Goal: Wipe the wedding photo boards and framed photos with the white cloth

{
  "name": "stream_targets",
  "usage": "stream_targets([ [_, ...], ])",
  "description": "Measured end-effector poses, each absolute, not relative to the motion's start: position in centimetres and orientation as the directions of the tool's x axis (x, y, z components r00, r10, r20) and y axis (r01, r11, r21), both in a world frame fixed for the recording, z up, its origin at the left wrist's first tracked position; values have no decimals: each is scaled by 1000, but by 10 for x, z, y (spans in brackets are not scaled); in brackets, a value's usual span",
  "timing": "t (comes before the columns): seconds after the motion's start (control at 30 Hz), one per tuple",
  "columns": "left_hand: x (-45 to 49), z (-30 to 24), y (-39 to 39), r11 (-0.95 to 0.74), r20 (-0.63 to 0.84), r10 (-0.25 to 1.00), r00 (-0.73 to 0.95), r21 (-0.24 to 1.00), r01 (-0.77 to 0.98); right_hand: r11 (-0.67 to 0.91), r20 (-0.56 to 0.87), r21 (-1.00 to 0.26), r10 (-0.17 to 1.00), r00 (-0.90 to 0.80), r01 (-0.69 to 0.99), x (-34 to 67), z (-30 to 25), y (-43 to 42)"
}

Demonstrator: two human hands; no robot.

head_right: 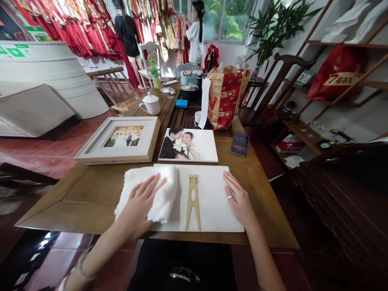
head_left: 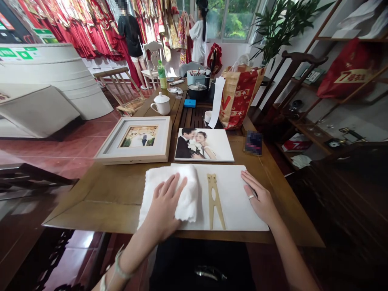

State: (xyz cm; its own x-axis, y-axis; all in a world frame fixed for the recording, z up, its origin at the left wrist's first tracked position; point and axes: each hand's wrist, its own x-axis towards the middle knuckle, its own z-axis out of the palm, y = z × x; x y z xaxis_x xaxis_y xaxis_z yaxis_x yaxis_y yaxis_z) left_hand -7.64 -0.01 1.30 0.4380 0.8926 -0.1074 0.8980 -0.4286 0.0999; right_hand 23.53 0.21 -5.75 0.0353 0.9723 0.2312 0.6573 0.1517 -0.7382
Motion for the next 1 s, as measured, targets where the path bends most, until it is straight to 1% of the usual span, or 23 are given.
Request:
stream_targets([
  [0.13,-81,8,-55,-403,-138,903,408,63,913,143,226,-740,973,42,657,236,-58,2],
  [0.23,-81,7,-76,-408,-136,900,414,69,910,140,222,-741,974,43,656,236,-57,3],
  [0.33,-84,12,-66,-432,-192,876,442,97,897,150,231,-741,972,38,655,236,-57,3],
  [0.43,-85,18,-32,-461,-216,853,474,111,880,162,242,-735,970,32,658,237,-59,3],
  [0.6,-81,18,30,-493,-100,858,503,115,863,169,245,-726,969,21,667,238,-61,4],
  [0.73,-80,11,55,-472,-26,878,478,114,874,160,239,-729,971,29,665,238,-61,5],
  [0.87,-90,5,40,-477,7,877,481,138,868,159,239,-730,971,30,665,236,-60,4],
  [1.0,-105,3,-7,-494,1,867,499,134,859,163,244,-729,969,30,665,237,-60,3],
])
